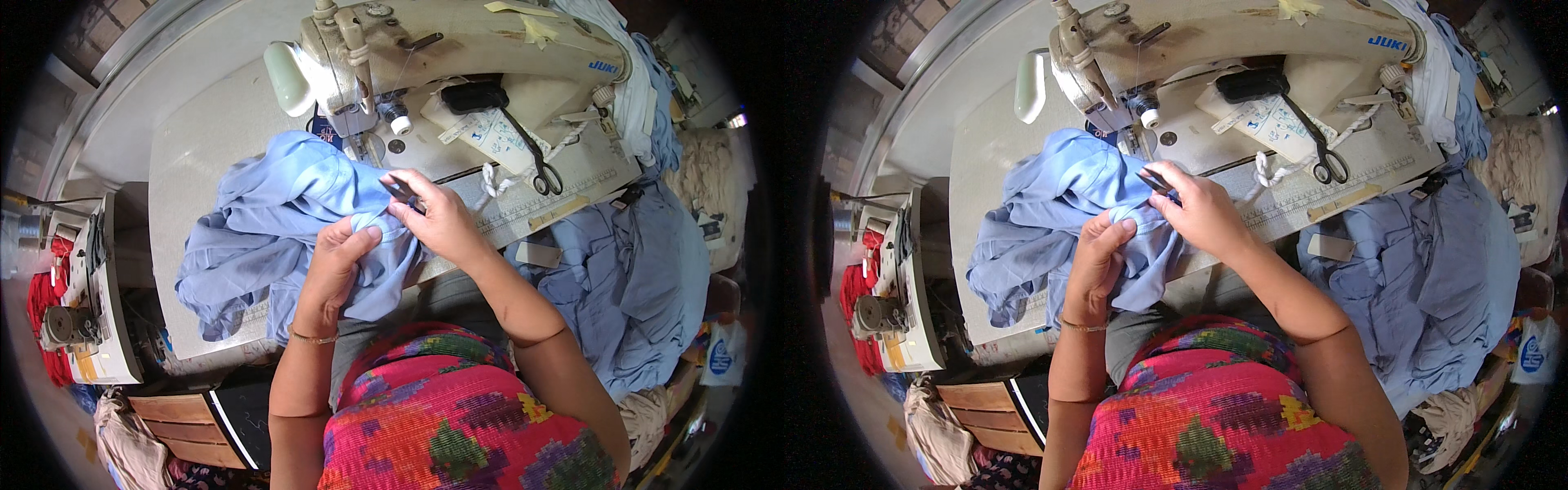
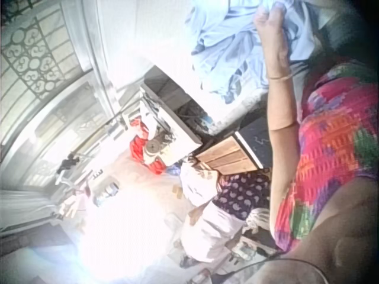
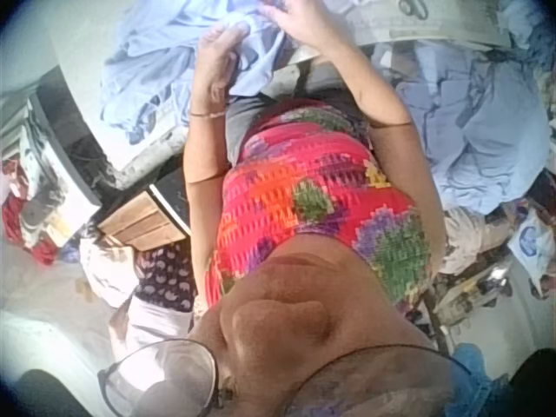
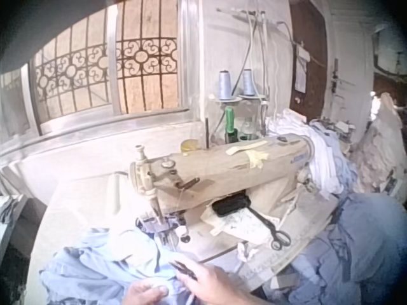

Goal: The person handles a blue shirt at a sewing machine, using a small snip tool to trim threads and turning the collar edge to prepare it for sewing. They receive a food container from another person and set it aside before resuming work on the fabric.

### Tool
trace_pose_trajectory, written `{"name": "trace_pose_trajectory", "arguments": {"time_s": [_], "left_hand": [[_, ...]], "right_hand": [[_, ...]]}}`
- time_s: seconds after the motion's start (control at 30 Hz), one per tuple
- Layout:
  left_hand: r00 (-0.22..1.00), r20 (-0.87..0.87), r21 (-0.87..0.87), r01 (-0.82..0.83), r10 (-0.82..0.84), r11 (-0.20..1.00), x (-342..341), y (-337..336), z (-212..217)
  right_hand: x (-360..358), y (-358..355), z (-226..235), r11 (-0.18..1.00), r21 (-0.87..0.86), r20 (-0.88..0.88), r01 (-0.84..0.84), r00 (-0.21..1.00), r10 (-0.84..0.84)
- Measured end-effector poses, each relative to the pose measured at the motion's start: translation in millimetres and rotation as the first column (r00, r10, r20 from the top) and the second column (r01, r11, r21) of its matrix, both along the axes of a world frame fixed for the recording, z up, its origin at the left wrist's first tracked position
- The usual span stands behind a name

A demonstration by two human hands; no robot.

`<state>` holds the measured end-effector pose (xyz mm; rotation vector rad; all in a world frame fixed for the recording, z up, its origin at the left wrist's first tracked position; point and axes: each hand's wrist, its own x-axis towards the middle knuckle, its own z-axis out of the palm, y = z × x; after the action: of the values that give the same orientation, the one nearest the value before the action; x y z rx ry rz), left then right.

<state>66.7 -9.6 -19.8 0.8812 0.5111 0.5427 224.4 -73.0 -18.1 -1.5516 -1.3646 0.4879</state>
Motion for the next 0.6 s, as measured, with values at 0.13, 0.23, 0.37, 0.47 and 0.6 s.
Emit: {"name": "trace_pose_trajectory", "arguments": {"time_s": [0.13, 0.23, 0.37, 0.47, 0.6], "left_hand": [[1.000, 0.013, -0.009, -0.005, 0.006, 1.000, -0.7, -0.2, -5.2], [0.999, 0.027, -0.012, -0.027, 0.027, 1.000, 2.0, -1.5, -2.8], [0.999, 0.019, 0.002, -0.029, 0.029, 1.000, 2.0, -3.0, -1.8], [0.999, 0.028, 0.015, -0.039, 0.038, 0.999, 3.5, -3.4, -1.9], [0.999, 0.039, 0.007, -0.023, 0.022, 1.000, 4.5, -3.4, 0.1]], "right_hand": [[3.3, -4.4, 1.9, 0.998, 0.065, 0.129, 0.027, 0.991, -0.035], [4.8, -14.2, 5.6, 0.993, 0.113, 0.053, 0.019, 0.998, -0.025], [-0.9, -40.9, 29.5, 0.988, -0.071, -0.132, -0.134, 0.983, 0.124], [-3.7, -47.6, 32.8, 0.973, -0.158, -0.123, -0.166, 0.981, 0.147], [-4.6, -45.3, 25.5, 0.983, -0.129, -0.096, -0.133, 0.988, 0.121]]}}
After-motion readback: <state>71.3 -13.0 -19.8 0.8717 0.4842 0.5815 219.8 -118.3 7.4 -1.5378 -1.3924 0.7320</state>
